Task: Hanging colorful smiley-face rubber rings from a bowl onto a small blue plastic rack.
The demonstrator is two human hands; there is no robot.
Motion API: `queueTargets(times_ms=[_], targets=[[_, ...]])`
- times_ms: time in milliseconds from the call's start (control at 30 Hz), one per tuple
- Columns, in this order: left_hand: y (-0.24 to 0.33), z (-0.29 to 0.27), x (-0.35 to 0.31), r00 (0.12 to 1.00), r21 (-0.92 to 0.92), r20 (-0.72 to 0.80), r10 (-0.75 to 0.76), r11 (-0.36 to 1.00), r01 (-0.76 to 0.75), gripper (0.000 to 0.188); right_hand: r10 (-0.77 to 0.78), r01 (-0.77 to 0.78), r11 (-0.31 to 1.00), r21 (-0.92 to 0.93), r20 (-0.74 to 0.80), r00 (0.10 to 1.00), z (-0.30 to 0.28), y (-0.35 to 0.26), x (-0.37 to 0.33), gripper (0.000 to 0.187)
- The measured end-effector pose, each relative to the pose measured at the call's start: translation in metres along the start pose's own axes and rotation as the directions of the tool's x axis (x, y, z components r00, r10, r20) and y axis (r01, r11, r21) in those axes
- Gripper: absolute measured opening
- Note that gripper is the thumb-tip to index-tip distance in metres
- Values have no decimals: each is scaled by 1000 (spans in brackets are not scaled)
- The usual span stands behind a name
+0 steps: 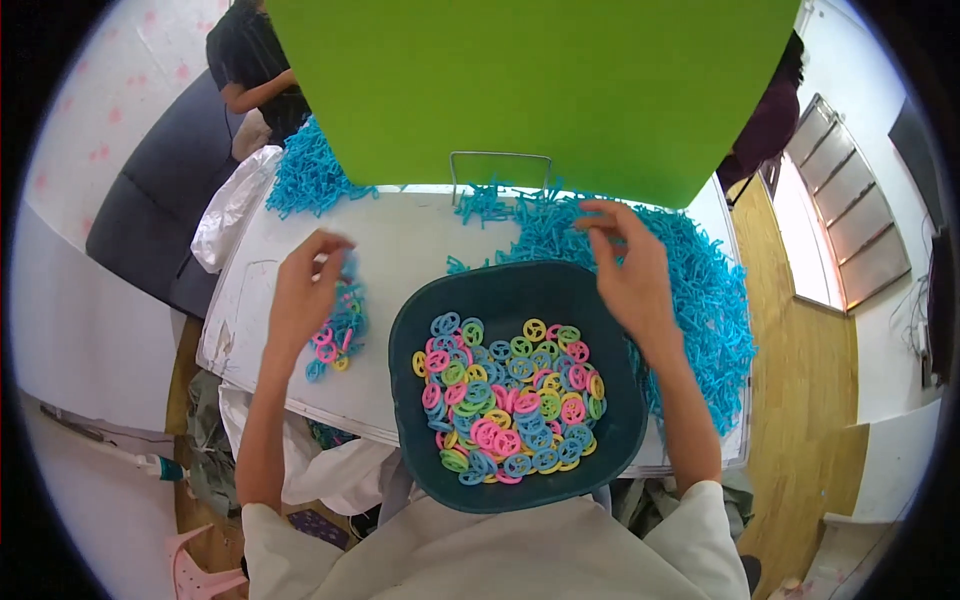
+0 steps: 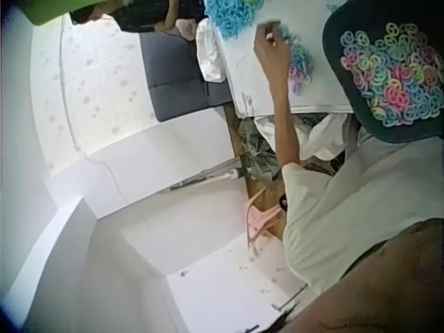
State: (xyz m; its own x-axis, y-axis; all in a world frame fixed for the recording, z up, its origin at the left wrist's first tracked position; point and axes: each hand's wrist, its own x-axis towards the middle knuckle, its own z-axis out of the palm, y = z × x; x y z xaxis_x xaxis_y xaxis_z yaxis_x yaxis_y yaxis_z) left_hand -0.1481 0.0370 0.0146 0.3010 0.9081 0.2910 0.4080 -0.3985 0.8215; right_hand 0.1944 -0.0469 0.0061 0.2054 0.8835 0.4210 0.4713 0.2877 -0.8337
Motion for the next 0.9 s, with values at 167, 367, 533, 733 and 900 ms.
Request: queueTargets(times_ms=[167, 367, 533, 733, 900], targets=[[-34, -14, -22, 989, 414, 42, -139, 904, 109, 15, 69, 89, 748, -657, 210, 975, -47, 38, 5, 32], [24, 44, -19, 974, 343, -116, 194, 928, -144, 19, 203, 115, 722, -682, 368, 908, -48, 52, 2, 33], [40, 90, -19, 884, 244, 409, 226, 907, -344, 21, 120, 132, 780, -611, 353, 928, -56, 42, 9, 30], [31, 149, -11, 713, 281, 657, 245, 798, -534, 30, 56, -14, 966, -256, 158, 986, -59, 48, 21, 21], [23, 174, -15, 692, 327, 703, 165, 788, -521, 30, 188, -219, 947, 236, 145, 971, -35, 16, 17, 28]])
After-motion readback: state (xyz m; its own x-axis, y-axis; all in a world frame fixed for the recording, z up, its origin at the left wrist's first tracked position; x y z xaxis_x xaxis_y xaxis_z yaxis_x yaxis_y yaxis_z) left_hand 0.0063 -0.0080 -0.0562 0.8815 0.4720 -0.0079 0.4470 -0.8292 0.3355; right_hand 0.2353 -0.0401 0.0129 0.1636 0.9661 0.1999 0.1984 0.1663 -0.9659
